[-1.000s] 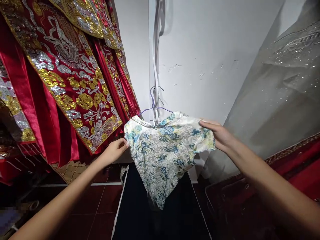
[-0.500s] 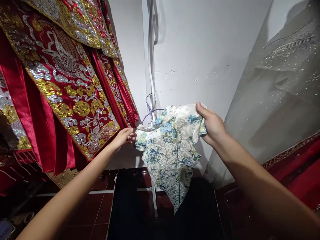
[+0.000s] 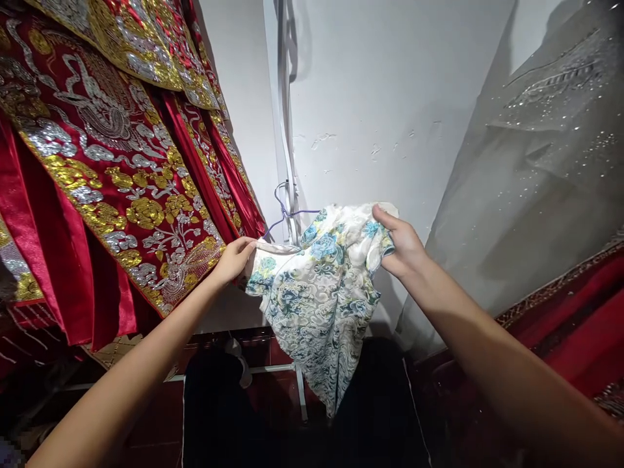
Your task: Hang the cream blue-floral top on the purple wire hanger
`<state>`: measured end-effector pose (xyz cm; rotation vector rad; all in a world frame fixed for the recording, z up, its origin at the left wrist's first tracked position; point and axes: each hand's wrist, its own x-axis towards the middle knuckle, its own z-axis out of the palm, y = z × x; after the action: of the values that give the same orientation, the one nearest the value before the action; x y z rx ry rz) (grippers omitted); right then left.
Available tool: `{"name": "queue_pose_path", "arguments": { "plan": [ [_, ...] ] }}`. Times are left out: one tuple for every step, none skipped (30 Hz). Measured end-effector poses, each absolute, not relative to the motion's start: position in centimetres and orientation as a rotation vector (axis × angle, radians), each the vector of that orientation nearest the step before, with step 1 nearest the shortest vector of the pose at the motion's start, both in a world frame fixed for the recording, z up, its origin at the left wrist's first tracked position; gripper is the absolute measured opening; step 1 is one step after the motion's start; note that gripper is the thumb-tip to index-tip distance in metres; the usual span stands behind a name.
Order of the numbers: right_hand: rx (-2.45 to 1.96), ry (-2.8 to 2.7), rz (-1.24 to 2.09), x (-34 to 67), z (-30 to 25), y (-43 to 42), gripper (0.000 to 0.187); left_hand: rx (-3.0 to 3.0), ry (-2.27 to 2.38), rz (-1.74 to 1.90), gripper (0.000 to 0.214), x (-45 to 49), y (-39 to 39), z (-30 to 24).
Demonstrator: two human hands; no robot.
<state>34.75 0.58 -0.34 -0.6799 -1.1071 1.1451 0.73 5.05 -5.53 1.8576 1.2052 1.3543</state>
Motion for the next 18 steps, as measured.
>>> {"name": "queue_pose_path", "arguments": {
  "plan": [
    [-0.685, -1.103, 1.183, 34.9, -0.1, 0.6, 0.026, 1.870, 1.196, 1.385, 0.036, 1.1, 5.1, -5.0],
    [-0.684, -1.091, 1.206, 35.1, 0.2, 0.6, 0.026, 1.879, 1.188, 1.415, 0.035, 1.5, 5.2, -4.3],
    [-0.680, -1.079, 1.200, 35.3, 0.7, 0.5, 0.027, 1.890, 1.178, 1.449, 0.034, 1.9, 5.2, -3.5],
    [-0.673, -1.070, 1.180, 35.4, 1.2, 0.5, 0.029, 1.902, 1.166, 1.491, 0.033, 2.3, 5.1, -2.6],
    [-0.665, -1.067, 1.155, 35.4, 1.8, 0.3, 0.032, 1.918, 1.152, 1.536, 0.032, 2.7, 5.0, -1.6],
    [-0.661, -1.075, 1.129, 35.2, 2.3, 0.2, 0.035, 1.937, 1.142, 1.575, 0.031, 2.9, 4.9, -0.7],
    [-0.664, -1.092, 1.106, 34.9, 2.7, 0.0, 0.039, 1.964, 1.140, 1.602, 0.030, 3.1, 4.6, 0.2],
    [-0.676, -1.122, 1.097, 34.4, 2.8, -0.2, 0.042, 1.999, 1.153, 1.609, 0.029, 3.1, 4.4, 0.8],
    [-0.692, -1.161, 1.110, 33.9, 2.8, -0.6, 0.044, 2.039, 1.184, 1.597, 0.028, 3.0, 4.0, 1.2],
    [-0.711, -1.210, 1.147, 33.3, 2.4, -1.1, 0.044, 2.079, 1.237, 1.565, 0.026, 2.8, 3.6, 1.3],
    [-0.729, -1.273, 1.206, 32.7, 1.9, -1.7, 0.044, 2.112, 1.309, 1.522, 0.025, 2.4, 3.0, 0.9],
    [-0.738, -1.352, 1.273, 32.3, 1.3, -2.4, 0.043, 2.133, 1.386, 1.476, 0.024, 2.0, 2.5, 0.2],
    [-0.737, -1.452, 1.342, 32.0, 0.6, -3.2, 0.044, 2.139, 1.450, 1.433, 0.025, 1.6, 1.8, -0.8],
    [-0.724, -1.578, 1.411, 31.8, -0.1, -4.1, 0.047, 2.134, 1.492, 1.396, 0.026, 1.3, 1.1, -2.1],
    [-0.697, -1.725, 1.483, 31.8, -0.7, -4.9, 0.051, 2.124, 1.499, 1.370, 0.027, 1.0, 0.3, -3.5],
    [-0.659, -1.890, 1.563, 31.9, -1.2, -5.5, 0.055, 2.114, 1.472, 1.360, 0.028, 0.8, -0.4, -4.9],
    [-0.623, -2.056, 1.642, 32.0, -1.6, -6.0, 0.058, 2.102, 1.436, 1.355, 0.030, 0.8, -1.1, -6.2],
    [-0.612, -2.202, 1.702, 32.2, -2.0, -6.3, 0.059, 2.089, 1.400, 1.353, 0.032, 0.9, -1.8, -7.2]
  ]
}}
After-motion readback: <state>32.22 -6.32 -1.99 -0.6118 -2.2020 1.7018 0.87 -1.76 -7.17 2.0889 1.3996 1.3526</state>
